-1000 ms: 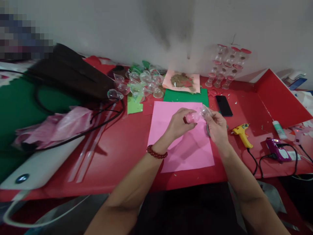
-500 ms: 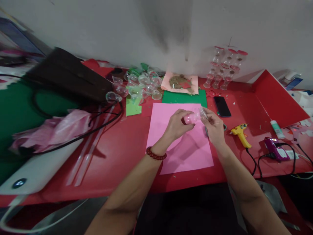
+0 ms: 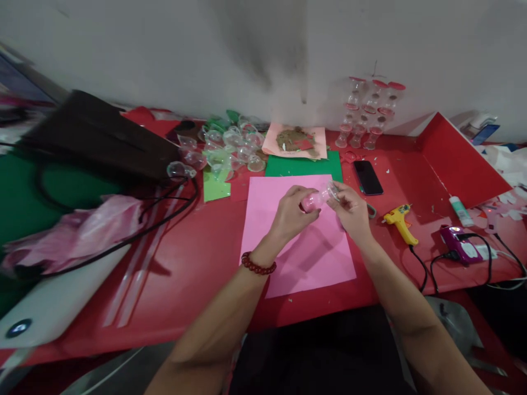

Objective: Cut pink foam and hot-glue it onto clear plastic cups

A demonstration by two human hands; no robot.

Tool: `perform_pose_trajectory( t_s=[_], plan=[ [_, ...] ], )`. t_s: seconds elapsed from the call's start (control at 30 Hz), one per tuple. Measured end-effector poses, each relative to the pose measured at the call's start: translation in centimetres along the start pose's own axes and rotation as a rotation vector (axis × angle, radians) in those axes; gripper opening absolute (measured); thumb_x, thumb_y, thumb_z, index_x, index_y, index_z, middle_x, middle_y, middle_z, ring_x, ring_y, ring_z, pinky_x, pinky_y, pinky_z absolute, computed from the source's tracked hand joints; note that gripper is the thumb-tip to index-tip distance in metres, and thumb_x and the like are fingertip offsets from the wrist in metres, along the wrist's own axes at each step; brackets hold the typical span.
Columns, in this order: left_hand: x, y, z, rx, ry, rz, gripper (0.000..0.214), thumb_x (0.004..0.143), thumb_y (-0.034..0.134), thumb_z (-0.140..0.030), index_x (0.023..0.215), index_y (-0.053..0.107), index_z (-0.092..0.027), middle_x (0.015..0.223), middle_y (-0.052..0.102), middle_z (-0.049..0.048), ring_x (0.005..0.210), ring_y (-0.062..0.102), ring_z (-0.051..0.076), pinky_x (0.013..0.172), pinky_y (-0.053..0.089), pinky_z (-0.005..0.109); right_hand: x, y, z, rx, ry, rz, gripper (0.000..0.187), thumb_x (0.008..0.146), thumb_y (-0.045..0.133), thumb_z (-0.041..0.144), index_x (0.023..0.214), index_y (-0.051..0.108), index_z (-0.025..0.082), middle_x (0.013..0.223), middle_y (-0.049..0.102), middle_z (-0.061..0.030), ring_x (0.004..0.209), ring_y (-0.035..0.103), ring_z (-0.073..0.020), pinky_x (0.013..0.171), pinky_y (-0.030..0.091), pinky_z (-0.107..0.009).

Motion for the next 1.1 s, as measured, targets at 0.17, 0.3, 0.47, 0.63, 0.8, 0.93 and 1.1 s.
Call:
perform_pose_trajectory(
  t_s=[0.17, 0.3, 0.47, 0.63, 0.8, 0.93, 1.1],
  plan=[
    [0.2, 0.3, 0.6, -0.074, -0.022, -0.013, 0.04, 0.069, 0.077, -0.023, 0.108, 0.071, -0.018, 0.112, 0.066, 0.0094, 0.099, 0.063, 0.023, 0.08, 0.054, 0.035, -0.4, 0.4, -0.6, -0.035, -0.042, 0.007, 0.026, 0.082, 0.075, 0.045, 0.093, 0.065, 0.024, 0.137, 0.062, -0.0116, 0.13, 0.059, -0.0263, 0.109, 0.047, -0.045],
    [0.3, 1.0, 1.8, -0.33, -0.173, -0.021, 0.047, 0.064, 0.082, -0.024, 0.109, 0.07, -0.018, 0.113, 0.067, 0.0093, 0.096, 0.064, 0.022, 0.082, 0.053, 0.034, -0.7, 1.0, -1.0, -0.006, -0.026, 0.076, 0.077, 0.072, 0.085, 0.051, 0.137, 0.049, 0.028, 0.153, 0.046, -0.0146, 0.137, 0.052, -0.0286, 0.112, 0.046, -0.047],
    [0.3, 1.6, 1.8, -0.687, -0.339, 0.047, 0.055, 0.06, 0.087, -0.025, 0.111, 0.068, -0.016, 0.097, 0.072, 0.005, 0.085, 0.065, 0.018, 0.077, 0.053, 0.032, -0.8, 1.0, -1.6, -0.013, 0.062, 0.134, 0.094, 0.067, 0.088, 0.051, 0.146, 0.043, 0.029, 0.154, 0.045, -0.016, 0.136, 0.052, -0.0316, 0.113, 0.043, -0.054],
    [0.2, 1.0, 0.8, -0.787, -0.386, 0.125, 0.052, 0.059, 0.09, -0.024, 0.107, 0.073, -0.017, 0.103, 0.074, 0.0061, 0.093, 0.067, 0.02, 0.082, 0.052, 0.032, -0.9, 1.5, -2.3, -0.018, 0.167, 0.203, 0.085, 0.064, 0.09, 0.042, 0.139, 0.054, 0.026, 0.147, 0.053, -0.0144, 0.126, 0.06, -0.0307, 0.106, 0.05, -0.053],
    [0.1, 0.8, 0.2, -0.843, -0.399, 0.209, 0.047, 0.062, 0.09, -0.026, 0.106, 0.074, -0.018, 0.103, 0.076, 0.0069, 0.095, 0.068, 0.021, 0.085, 0.053, 0.033, -0.9, 2.2, -2.4, 0.02, 0.18, 0.219, 0.064, 0.072, 0.085, 0.042, 0.128, 0.061, 0.024, 0.13, 0.066, -0.0104, 0.11, 0.069, -0.0257, 0.099, 0.056, -0.047],
    [-0.1, 0.7, 0.5, -0.856, -0.422, 0.267, 0.048, 0.065, 0.09, -0.032, 0.108, 0.073, -0.019, 0.109, 0.075, 0.0069, 0.096, 0.068, 0.019, 0.083, 0.054, 0.029, -0.9, 2.4, -2.4, -0.012, 0.19, 0.22, 0.058, 0.073, 0.083, 0.042, 0.122, 0.062, 0.021, 0.122, 0.068, -0.0094, 0.098, 0.071, -0.0223, 0.091, 0.06, -0.043],
    [0.0, 0.5, 0.9, -0.896, -0.426, 0.387, 0.064, 0.071, 0.079, -0.063, 0.12, 0.068, -0.025, 0.124, 0.069, 0.0084, 0.106, 0.066, 0.025, 0.085, 0.058, 0.037, -0.8, 2.5, -2.2, -0.057, 0.204, 0.258, 0.059, 0.075, 0.082, 0.033, 0.129, 0.059, 0.02, 0.13, 0.063, -0.0111, 0.099, 0.07, -0.0203, 0.09, 0.061, -0.04]
  ],
)
Point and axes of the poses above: each hand's wrist, its own x-axis towards the middle knuckle, its own y-axis out of the palm, z = x × y, the point moved 3 cm from there along x, towards the middle knuckle
